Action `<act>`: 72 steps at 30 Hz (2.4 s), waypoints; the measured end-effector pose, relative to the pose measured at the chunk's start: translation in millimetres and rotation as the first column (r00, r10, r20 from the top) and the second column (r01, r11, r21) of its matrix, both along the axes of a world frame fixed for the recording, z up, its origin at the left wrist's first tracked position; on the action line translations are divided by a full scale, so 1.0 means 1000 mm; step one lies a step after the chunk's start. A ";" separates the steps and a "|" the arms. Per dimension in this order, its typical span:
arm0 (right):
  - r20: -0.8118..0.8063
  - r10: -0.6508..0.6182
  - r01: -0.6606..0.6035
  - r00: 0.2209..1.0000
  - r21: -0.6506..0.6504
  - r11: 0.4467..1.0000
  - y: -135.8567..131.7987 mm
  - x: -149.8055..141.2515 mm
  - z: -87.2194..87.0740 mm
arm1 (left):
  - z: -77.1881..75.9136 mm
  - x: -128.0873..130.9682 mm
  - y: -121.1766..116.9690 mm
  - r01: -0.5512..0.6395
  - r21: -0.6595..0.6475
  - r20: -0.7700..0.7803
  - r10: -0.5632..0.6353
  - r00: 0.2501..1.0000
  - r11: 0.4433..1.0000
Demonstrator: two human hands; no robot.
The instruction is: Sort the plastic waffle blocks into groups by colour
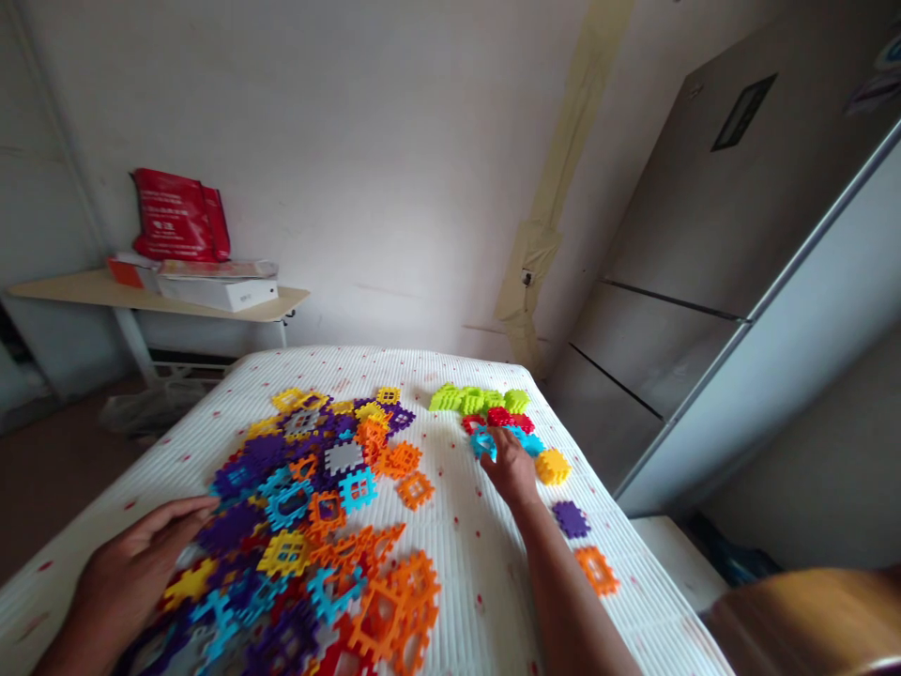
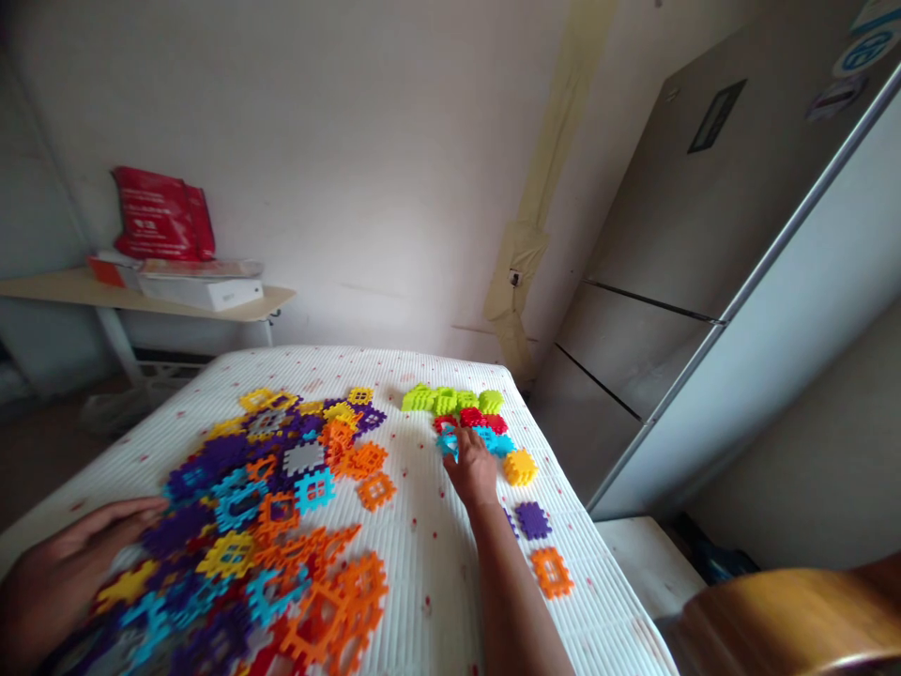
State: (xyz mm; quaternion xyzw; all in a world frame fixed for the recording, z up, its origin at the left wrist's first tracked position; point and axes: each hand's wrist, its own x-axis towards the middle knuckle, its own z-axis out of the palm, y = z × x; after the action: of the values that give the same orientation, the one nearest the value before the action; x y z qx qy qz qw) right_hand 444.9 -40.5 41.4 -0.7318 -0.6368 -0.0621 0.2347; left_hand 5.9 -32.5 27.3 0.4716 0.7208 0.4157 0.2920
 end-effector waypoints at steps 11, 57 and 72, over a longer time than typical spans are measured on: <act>0.192 0.025 -0.006 0.981 -0.097 0.995 0.004 0.006 -0.004 | -0.004 -0.002 0.001 -0.001 0.016 -0.029 0.001 1.000 1.000; 0.170 -0.295 0.309 0.940 -0.063 0.949 0.009 -0.022 -0.010 | -0.004 -0.003 -0.001 0.012 0.040 0.003 -0.012 1.000 0.999; -0.136 0.347 -0.360 0.928 -0.091 0.928 -0.005 -0.127 0.010 | 0.018 0.011 -0.011 -0.024 0.104 0.025 0.022 0.999 0.994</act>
State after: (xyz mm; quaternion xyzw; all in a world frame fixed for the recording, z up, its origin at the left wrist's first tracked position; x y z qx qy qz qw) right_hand 317.5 -45.8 50.9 -0.6195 -0.7459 0.0609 0.2370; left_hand 17.4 -43.0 44.8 0.4729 0.7000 0.4615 0.2707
